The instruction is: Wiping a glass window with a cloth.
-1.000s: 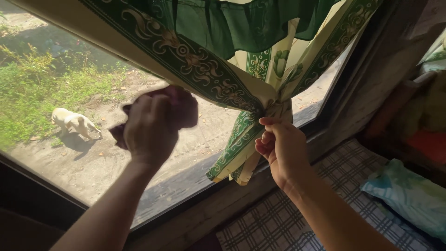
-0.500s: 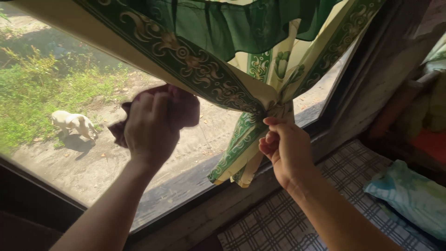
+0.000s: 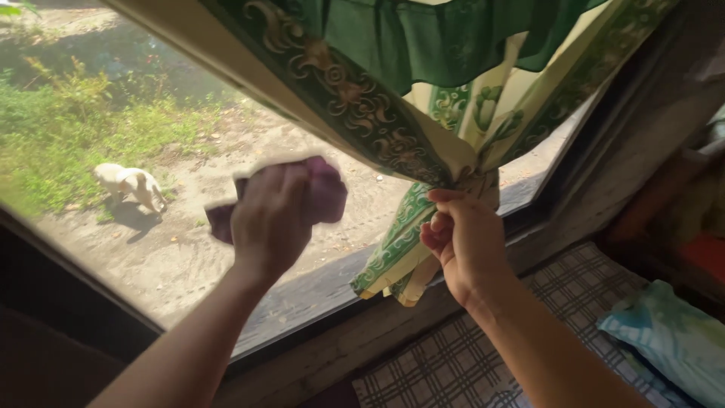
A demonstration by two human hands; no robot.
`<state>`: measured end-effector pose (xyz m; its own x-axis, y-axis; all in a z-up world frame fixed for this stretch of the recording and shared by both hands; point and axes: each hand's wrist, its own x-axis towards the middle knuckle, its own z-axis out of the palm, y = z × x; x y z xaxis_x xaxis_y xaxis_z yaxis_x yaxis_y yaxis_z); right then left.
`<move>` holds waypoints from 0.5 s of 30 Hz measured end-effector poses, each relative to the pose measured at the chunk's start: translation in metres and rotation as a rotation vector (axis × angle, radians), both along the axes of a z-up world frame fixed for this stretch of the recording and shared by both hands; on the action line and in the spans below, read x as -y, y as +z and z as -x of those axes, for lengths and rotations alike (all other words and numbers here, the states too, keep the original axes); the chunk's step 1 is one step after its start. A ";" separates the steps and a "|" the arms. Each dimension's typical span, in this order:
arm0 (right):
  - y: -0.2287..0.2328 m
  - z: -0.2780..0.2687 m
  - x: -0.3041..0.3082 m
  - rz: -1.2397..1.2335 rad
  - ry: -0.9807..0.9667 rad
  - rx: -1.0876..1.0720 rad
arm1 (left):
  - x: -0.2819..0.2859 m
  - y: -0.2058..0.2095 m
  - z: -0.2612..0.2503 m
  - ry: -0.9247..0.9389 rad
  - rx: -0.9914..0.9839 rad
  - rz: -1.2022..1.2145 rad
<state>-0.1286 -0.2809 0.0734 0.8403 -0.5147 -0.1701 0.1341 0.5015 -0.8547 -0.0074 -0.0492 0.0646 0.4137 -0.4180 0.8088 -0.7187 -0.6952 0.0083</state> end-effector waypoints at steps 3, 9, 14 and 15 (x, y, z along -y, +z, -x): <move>-0.004 -0.006 -0.005 0.038 0.004 0.008 | -0.004 0.012 0.000 0.074 0.035 0.014; 0.007 -0.003 -0.023 0.091 0.088 -0.008 | -0.033 -0.068 0.002 0.032 -0.110 -0.155; -0.002 -0.010 -0.012 0.066 0.046 0.002 | -0.039 -0.011 0.007 0.063 -0.085 -0.098; -0.002 -0.011 -0.012 0.060 0.026 0.000 | -0.041 0.008 0.010 0.081 -0.025 -0.056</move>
<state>-0.1177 -0.2693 0.0714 0.8536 -0.5019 -0.1395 0.1215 0.4523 -0.8836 -0.0171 -0.0082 0.0725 0.4677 -0.4261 0.7744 -0.6599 -0.7512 -0.0149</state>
